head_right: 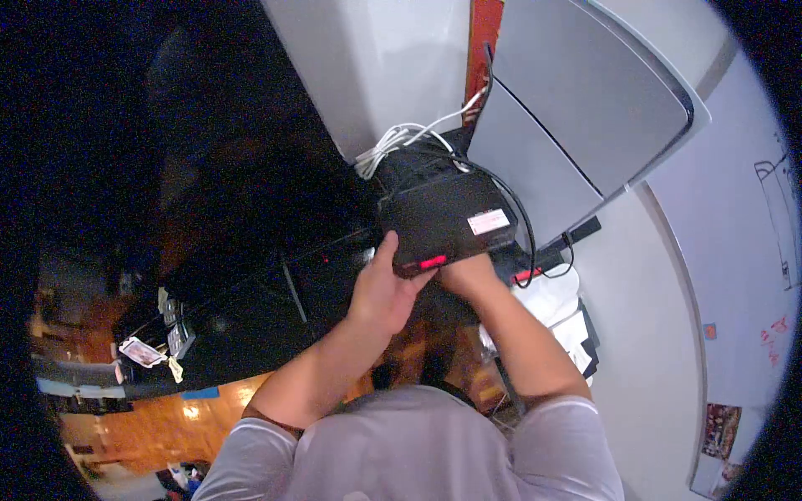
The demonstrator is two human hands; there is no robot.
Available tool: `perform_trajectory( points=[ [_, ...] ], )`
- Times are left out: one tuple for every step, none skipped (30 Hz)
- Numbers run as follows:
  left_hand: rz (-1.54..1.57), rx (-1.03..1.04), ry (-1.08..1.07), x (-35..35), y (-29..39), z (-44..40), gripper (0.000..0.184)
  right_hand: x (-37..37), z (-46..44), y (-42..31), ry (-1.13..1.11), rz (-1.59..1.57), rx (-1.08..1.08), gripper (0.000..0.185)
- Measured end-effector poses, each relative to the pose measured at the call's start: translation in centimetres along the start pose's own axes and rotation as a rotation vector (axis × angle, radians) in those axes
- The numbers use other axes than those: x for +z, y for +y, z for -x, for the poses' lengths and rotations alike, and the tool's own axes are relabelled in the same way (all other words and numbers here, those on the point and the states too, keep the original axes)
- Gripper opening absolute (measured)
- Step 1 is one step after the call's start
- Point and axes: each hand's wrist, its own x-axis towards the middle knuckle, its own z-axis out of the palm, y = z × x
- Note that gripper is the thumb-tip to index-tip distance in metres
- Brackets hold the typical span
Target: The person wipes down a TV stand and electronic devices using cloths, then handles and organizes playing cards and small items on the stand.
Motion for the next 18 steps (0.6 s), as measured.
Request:
perform_trajectory(
  points=[
    [0.002,-0.002,-0.023,0.0,0.0,0.1,0.034,0.0,1.5,0.1,-0.083,0.033,-0.079,0.048],
    [0.004,-0.004,-0.045,-0.1,0.1,0.2,0.033,-0.3,2.2,0.7,-0.167,0.066,-0.157,0.048],
    [-0.009,-0.012,-0.057,-0.2,0.1,0.2,0.034,-0.5,1.7,1.1,-0.171,0.07,-0.165,0.048],
    [-0.002,-0.008,-0.053,-0.1,0.2,0.2,0.034,-0.5,1.0,1.5,-0.135,0.086,-0.083,0.047],
    [-0.019,0.005,-0.079,-0.2,0.3,0.2,0.035,-0.4,0.4,1.8,-0.099,0.099,0.003,0.046],
    [-0.04,0.013,-0.103,-0.3,0.1,0.4,0.035,-0.1,-0.7,2.1,-0.104,0.095,0.009,0.046],
    [-0.048,0.001,-0.099,-0.3,0.2,0.4,0.035,0.4,-2.1,2.3,-0.033,-0.054,-0.041,0.046],
    [-0.046,0.011,-0.079,-0.2,0.4,0.2,0.036,2.3,-1.9,2.8,-0.018,-0.158,-0.013,0.046],
    [-0.052,0.011,-0.064,-0.1,0.4,0.2,0.036,4.1,-1.7,3.4,0.0,-0.262,0.013,0.046],
    [-0.065,0.049,-0.052,0.5,0.5,0.7,0.037,6.5,-1.2,3.8,-0.036,-0.321,0.103,0.046],
    [-0.079,0.05,-0.105,0.2,0.6,0.5,0.037,6.4,0.0,1.9,0.013,-0.118,0.026,0.042],
    [-0.093,0.051,-0.162,0.0,0.7,0.2,0.038,5.1,1.2,-0.1,0.057,0.088,-0.045,0.038],
    [-0.129,0.05,-0.092,0.3,0.9,0.2,0.038,2.9,1.8,-0.7,0.083,0.09,-0.002,0.038],
    [-0.168,0.054,-0.022,0.8,1.1,0.4,0.039,0.6,2.1,-1.2,-0.224,0.157,-0.002,0.037],
    [-0.155,0.042,-0.019,1.3,1.2,0.8,0.038,-0.7,2.3,-1.0,-0.534,0.211,-0.008,0.035],
    [-0.13,0.033,-0.034,1.1,1.3,0.6,0.037,-1.4,2.9,0.2,-0.515,0.206,0.015,0.035],
    [-0.141,0.026,-0.012,1.3,1.4,0.6,0.037,-2.0,3.7,1.9,-0.306,0.252,0.137,0.036],
    [-0.146,0.028,0.011,1.5,1.5,0.7,0.036,-2.0,4.2,2.9,-0.097,0.299,0.248,0.037]
  ],
)
